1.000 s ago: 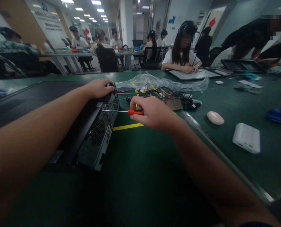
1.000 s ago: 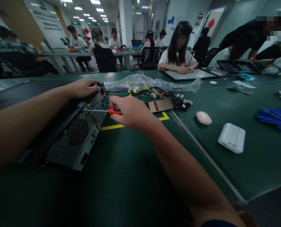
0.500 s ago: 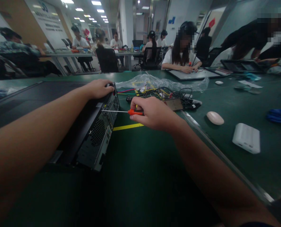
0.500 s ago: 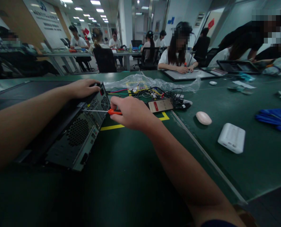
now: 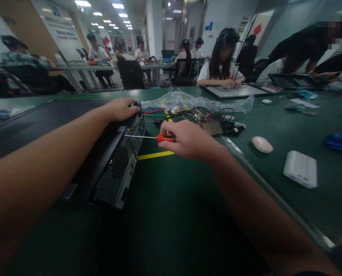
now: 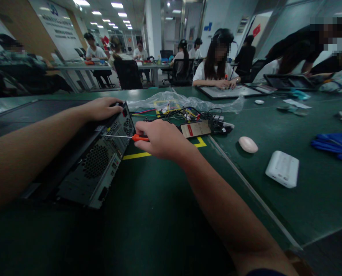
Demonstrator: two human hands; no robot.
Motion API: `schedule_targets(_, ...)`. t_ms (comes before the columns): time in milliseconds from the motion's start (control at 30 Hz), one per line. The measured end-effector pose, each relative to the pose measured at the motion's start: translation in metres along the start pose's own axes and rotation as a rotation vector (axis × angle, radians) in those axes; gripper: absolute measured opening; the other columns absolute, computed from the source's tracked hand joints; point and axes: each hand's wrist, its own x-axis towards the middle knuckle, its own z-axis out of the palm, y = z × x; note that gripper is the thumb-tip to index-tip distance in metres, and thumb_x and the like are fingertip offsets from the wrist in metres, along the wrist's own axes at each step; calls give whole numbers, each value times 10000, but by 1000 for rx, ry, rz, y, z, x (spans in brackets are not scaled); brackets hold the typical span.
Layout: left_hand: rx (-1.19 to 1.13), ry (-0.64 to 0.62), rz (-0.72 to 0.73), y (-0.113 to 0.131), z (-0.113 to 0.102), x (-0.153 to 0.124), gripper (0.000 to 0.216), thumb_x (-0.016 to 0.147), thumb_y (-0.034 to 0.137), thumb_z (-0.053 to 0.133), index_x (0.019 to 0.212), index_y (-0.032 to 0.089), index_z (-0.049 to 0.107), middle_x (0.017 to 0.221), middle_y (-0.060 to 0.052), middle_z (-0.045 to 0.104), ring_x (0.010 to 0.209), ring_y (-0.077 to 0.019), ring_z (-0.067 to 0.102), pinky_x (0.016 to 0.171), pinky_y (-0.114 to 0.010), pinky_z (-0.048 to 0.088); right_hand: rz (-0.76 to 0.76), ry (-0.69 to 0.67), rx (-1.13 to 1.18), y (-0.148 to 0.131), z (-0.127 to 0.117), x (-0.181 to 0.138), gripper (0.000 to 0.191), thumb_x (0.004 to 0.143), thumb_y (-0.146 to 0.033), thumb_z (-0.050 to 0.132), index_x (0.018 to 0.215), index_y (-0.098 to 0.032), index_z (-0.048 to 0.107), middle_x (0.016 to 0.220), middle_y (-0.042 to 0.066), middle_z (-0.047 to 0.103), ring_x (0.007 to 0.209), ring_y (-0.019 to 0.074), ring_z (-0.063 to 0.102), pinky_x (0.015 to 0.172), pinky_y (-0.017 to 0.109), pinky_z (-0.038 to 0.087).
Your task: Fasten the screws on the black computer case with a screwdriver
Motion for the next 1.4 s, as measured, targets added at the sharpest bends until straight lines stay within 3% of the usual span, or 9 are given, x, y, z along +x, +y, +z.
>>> schedule_targets(400, -3, -1, -11, 5, -2, -3, 732, 1013, 527, 416, 1603, 157, 640, 1653, -147, 650, 1548, -360, 590, 1308, -435, 443, 4, -26, 14, 1, -1, 0, 201, 1015, -410, 682, 999, -218, 736, 850, 27, 697, 771, 195, 550, 704, 338, 270)
schedule_targets(600, 10, 0, 2, 3, -2, -3, 729, 1019, 537, 402, 1601, 170, 643, 1643, -136, 659, 1541, -341, 593, 1300, -414, 445, -16, -49, -12, 0, -2, 0, 309, 1045, -453, 619, 1067, -204, 799, 956, 74, 753, 839, 218, 585, 723, 338, 297)
schedule_targets(867, 19, -1, 8, 1, 1, 1, 734, 1026, 524, 388, 1603, 140, 631, 1650, -158, 650, 1542, -347, 596, 1299, -434, 451, -16, -63, -43, -2, -1, 1, 342, 1088, -455, 569, 994, -185, 757, 900, 68, 713, 799, 205, 536, 710, 339, 286)
schedule_targets(1067, 15, -6, -2, 2, 1, 0, 733, 1028, 511, 393, 1612, 130, 617, 1662, -163, 636, 1552, -342, 585, 1307, -414, 438, 14, -11, 10, -1, -1, -1, 259, 1020, -401, 702, 1202, -216, 698, 973, 54, 731, 866, 227, 589, 733, 318, 296)
schedule_targets(1400, 7, 8, -10, 3, 0, 0, 700, 1028, 516, 415, 1590, 176, 657, 1624, -128, 675, 1530, -354, 603, 1280, -431, 467, 12, -37, -73, -5, -6, -2, 261, 1069, -449, 627, 1077, -202, 712, 928, 60, 712, 796, 211, 529, 692, 325, 257)
